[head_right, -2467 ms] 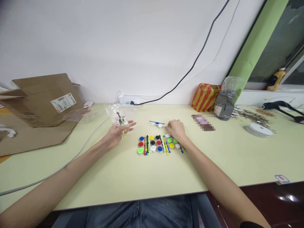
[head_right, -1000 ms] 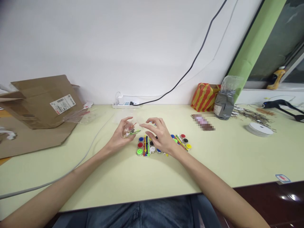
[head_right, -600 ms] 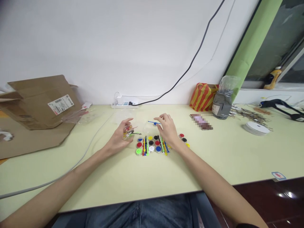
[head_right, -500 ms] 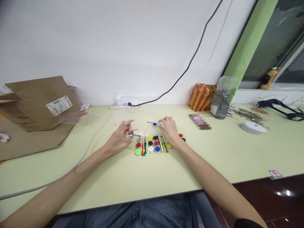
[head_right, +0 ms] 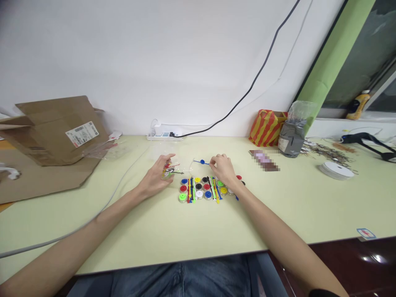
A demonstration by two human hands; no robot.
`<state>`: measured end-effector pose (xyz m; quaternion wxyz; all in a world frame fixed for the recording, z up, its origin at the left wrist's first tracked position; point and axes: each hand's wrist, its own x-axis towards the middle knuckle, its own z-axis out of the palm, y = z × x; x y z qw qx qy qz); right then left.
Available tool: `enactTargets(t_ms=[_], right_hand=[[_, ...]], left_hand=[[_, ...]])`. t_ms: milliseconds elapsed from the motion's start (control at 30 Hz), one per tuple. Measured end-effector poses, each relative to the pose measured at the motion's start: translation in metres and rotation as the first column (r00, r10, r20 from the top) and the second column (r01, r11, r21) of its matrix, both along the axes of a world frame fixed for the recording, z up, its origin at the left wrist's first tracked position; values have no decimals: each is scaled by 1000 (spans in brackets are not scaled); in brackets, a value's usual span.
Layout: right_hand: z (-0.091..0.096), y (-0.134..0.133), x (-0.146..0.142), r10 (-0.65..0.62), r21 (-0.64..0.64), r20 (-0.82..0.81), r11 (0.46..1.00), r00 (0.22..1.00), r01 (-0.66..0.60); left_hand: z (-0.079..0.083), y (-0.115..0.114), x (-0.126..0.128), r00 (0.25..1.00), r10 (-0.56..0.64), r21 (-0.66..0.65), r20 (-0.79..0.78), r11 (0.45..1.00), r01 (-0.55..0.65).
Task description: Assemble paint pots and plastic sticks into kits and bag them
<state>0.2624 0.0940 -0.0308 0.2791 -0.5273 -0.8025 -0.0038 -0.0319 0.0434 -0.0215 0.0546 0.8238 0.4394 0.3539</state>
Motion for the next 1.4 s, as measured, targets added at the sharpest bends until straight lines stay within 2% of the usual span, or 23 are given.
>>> enactTargets(t_ms=[100,200,267,400,467,533,600,700,833,900,933,1000,1067,1100,1167,1233,1333,1400], right_hand=[[9,-7,-1,83,131,-199,990,976,-58],[22,-19,-4,190,273,-370,958,909,-90],[29,-28,-6,247,322,-448,941,859,-103],[35,-40,-13,279,311,-580,944,765,-109],[34,-44,-18,295,263,-628,951,720,-161],[30,-47,-26,338,200,-639,940,690,-276],[26,-51,-34,400,138,-612,904,682,-405],[21,-57,-44,481,123,-545,856,686,-502],[22,-63,-48,503,230,-470,863,726,-449],[24,-65,-45,473,270,-440,880,763,-390],[25,-65,-44,453,278,-430,889,781,-363],[27,-64,-42,419,262,-425,906,803,-334],[26,-63,-42,394,211,-445,919,805,-333],[24,-62,-42,381,175,-463,925,800,-338],[21,-60,-45,347,77,-521,929,780,-362],[18,-59,-48,309,-45,-613,905,728,-422],[17,-59,-52,254,-187,-763,793,594,-579],[18,-60,-53,228,-190,-825,748,516,-636]], left_hand=[[1,0,0,999,37,5,10,999,-37],[0,2,-1,997,76,15,15,997,-76],[-1,3,-2,995,98,14,14,995,-98],[-1,3,-2,995,101,-9,8,995,-101],[1,1,1,996,91,-21,23,996,-91],[2,-2,7,995,86,-38,59,996,-84],[3,-5,13,991,78,-52,109,996,-73],[3,-10,20,985,39,-49,170,998,-31],[5,-13,26,945,-24,-93,327,994,57],[8,-13,27,863,-7,-182,505,977,115],[10,-13,26,800,15,-233,600,960,157],[16,-14,25,650,71,-332,757,898,289],[23,-16,22,521,127,-399,844,797,453],[26,-18,21,481,146,-419,864,738,529],[29,-23,19,454,139,-435,880,620,653],[29,-27,19,463,78,-439,883,487,755],[26,-31,21,476,-20,-452,879,277,848],[24,-33,22,474,-50,-456,879,201,867]])
